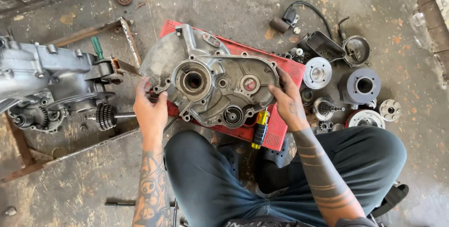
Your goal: The person sits on the floor of a repair workshop and assembles a motorcycle engine crankcase. They fit a bearing and gear into the casing, press components into place by hand, and use a screwdriver to help seat and adjust parts on the casing.
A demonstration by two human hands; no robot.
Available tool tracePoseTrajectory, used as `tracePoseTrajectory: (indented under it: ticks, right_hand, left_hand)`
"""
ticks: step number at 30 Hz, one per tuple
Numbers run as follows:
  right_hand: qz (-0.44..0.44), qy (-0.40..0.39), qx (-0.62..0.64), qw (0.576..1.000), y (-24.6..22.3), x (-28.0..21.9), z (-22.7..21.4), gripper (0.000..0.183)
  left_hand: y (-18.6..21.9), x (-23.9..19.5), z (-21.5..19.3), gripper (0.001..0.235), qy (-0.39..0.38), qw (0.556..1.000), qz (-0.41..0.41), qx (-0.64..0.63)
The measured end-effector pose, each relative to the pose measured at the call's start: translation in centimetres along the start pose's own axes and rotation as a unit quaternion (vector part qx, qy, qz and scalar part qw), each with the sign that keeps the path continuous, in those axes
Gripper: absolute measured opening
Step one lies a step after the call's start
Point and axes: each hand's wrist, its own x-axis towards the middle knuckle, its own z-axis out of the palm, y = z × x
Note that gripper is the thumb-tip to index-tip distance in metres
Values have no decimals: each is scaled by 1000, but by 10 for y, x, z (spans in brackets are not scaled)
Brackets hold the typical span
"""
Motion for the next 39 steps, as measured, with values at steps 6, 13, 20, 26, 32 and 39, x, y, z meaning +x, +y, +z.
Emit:
tracePoseTrajectory:
  ticks: [6,13,20,26,32,39]
  right_hand:
    - [4,19,-63,998,-20,-21,-9,71]
    - [-78,70,-70,992,28,-73,-45,66]
    - [-66,80,-46,994,42,-127,-31,63]
    - [-236,17,-205,950,-2,-115,-1,60]
    - [-286,-89,-345,889,-29,-70,28,67]
    - [-272,-157,-422,850,-36,-60,46,74]
  left_hand:
    - [45,-16,-12,69,-78,989,-57,111]
    - [89,-74,-13,77,-190,936,295,-23]
    - [88,-87,26,94,-279,906,308,79]
    - [73,-96,40,82,-228,927,297,-17]
    - [60,-93,42,78,-243,927,282,-56]
    - [56,-90,37,71,-250,921,295,-55]
